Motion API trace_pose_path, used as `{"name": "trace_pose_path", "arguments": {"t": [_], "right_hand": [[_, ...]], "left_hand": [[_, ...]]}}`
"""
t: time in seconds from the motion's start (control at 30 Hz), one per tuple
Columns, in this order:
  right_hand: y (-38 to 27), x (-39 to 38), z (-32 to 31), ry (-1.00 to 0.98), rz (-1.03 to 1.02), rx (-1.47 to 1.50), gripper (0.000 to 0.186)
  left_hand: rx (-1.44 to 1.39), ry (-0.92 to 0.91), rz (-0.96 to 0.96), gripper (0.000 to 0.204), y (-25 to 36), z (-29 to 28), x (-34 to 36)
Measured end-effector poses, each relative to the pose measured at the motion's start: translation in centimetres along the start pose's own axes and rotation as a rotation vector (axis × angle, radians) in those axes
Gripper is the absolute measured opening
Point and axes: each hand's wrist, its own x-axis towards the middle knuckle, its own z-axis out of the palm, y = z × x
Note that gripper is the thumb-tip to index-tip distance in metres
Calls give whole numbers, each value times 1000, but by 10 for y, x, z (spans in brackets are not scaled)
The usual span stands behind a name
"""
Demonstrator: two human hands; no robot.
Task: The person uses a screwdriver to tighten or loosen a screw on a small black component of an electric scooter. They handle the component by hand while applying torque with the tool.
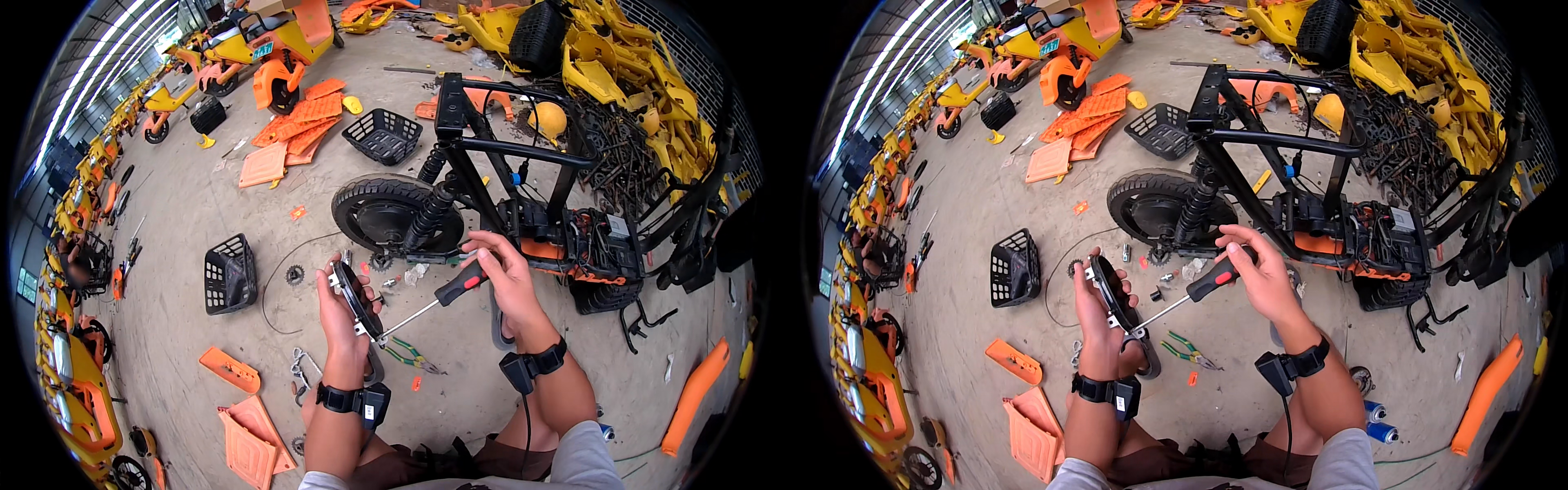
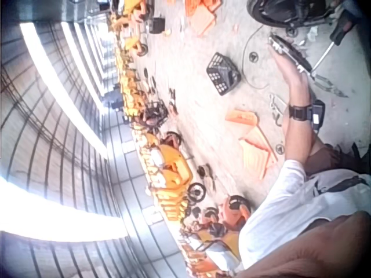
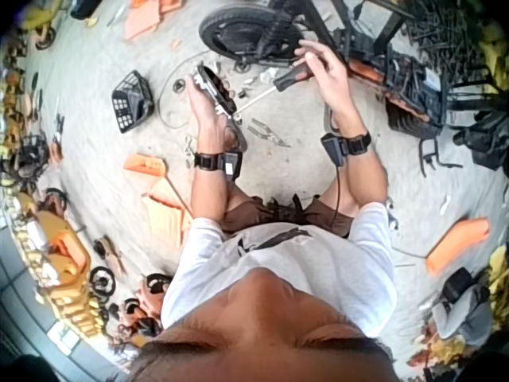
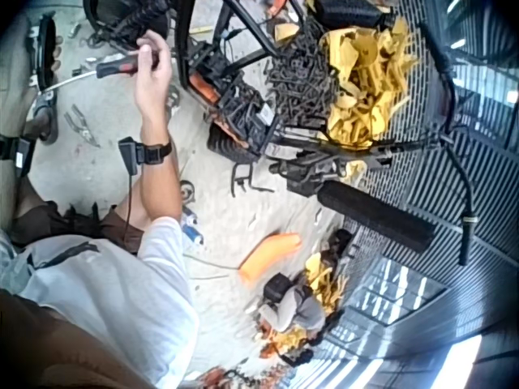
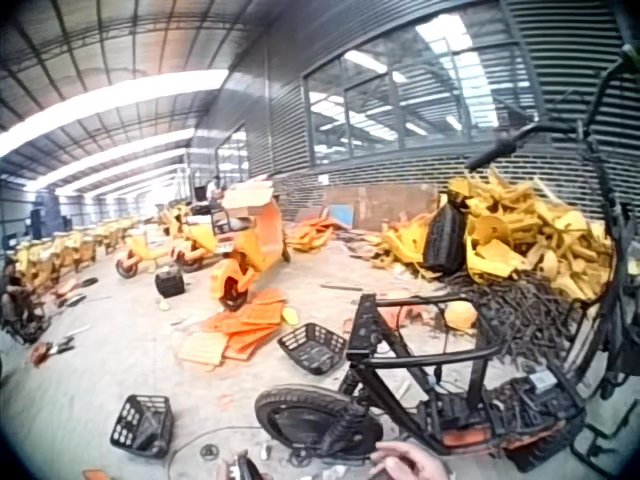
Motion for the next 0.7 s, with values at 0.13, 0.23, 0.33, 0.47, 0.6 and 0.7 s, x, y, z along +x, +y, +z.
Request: {"name": "trace_pose_path", "arguments": {"t": [0.13,0.23,0.33,0.47,0.6,0.7], "right_hand": [[-2,-2,-3,26,-114,14,40],[-1,0,-6,4,-201,195,35],[2,-1,-5,29,-108,77,32],[0,-3,2,63,-110,-117,31],[-5,-2,-5,43,-135,-33,47],[-6,1,-6,5,-92,85,59]], "left_hand": [[44,-18,-8,52,-4,8,-3],[33,-30,-7,51,-6,8,-2],[10,-34,-5,50,-7,2,0],[37,-18,-16,52,-5,4,-2],[49,-4,-19,53,-4,6,-4],[48,-3,-15,52,-1,7,-2]]}}
